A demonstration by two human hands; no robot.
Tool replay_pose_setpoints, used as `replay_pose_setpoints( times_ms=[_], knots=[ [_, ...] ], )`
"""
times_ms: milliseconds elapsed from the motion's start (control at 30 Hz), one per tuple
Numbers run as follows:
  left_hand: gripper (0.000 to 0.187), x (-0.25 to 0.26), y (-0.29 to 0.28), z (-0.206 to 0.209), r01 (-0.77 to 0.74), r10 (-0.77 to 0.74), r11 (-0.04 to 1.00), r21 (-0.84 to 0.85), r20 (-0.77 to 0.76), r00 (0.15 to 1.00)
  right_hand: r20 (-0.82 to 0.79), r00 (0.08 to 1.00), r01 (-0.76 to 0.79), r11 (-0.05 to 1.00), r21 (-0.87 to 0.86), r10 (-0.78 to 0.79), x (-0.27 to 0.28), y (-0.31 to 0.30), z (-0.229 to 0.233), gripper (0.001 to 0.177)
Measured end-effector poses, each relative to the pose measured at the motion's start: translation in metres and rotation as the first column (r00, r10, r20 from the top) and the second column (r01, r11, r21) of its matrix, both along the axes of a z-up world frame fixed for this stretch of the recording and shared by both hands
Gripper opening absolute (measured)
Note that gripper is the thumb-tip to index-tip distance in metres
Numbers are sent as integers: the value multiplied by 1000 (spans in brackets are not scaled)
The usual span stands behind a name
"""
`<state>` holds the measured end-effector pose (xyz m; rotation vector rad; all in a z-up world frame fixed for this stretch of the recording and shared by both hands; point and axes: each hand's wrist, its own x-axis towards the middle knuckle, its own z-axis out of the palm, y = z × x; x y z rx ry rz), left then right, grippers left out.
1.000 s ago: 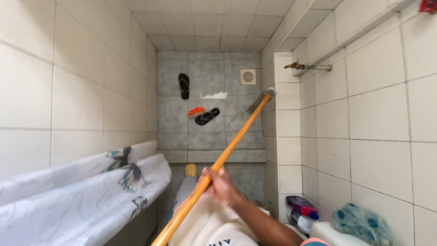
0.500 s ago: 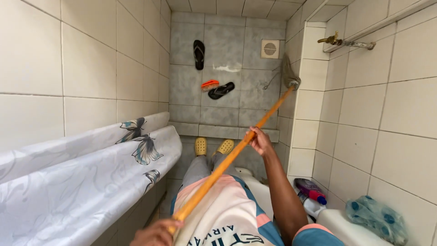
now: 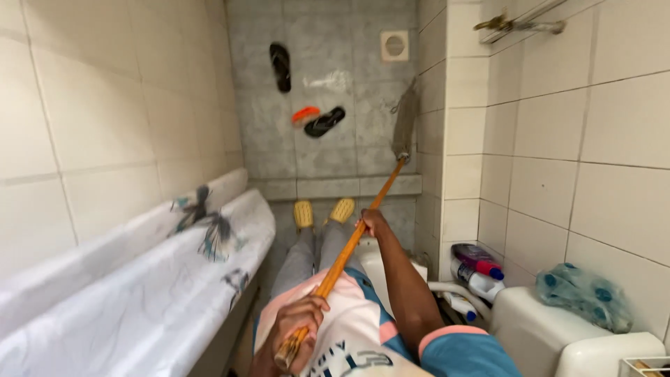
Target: The person is mopping the tiled floor in a small bathroom using a mop and water.
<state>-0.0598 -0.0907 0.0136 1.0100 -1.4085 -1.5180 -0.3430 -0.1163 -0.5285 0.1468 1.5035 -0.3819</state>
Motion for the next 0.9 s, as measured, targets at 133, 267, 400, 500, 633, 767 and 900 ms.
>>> replay_pose_setpoints(
  times_ms=[133,267,400,500,633,767,900],
  knots=[
    [20,29,-14,6,-67,69,996,63,-33,997,69,996,-57,996,75,52,48,-1,-2,15],
    [21,58,-5,15,6,-3,1000,-27,101,995,261,960,-133,987,94,105,102,9,4,20],
    [28,112,12,9,191,-165,971,-142,173,971,424,896,-168,985,50,131,188,9,26,37],
    [23,132,46,15,60,-29,994,-94,308,951,399,908,-192,974,116,132,256,-17,98,41],
    [23,130,44,29,31,27,993,-116,465,885,557,823,-180,981,68,112,332,-6,58,58],
    [33,110,18,46,7,38,997,-73,595,803,562,786,-347,936,56,258,364,-46,123,59],
    [44,118,-3,55,-26,87,993,-113,588,804,-51,812,-568,768,-294,581,355,-51,61,62]
  ],
)
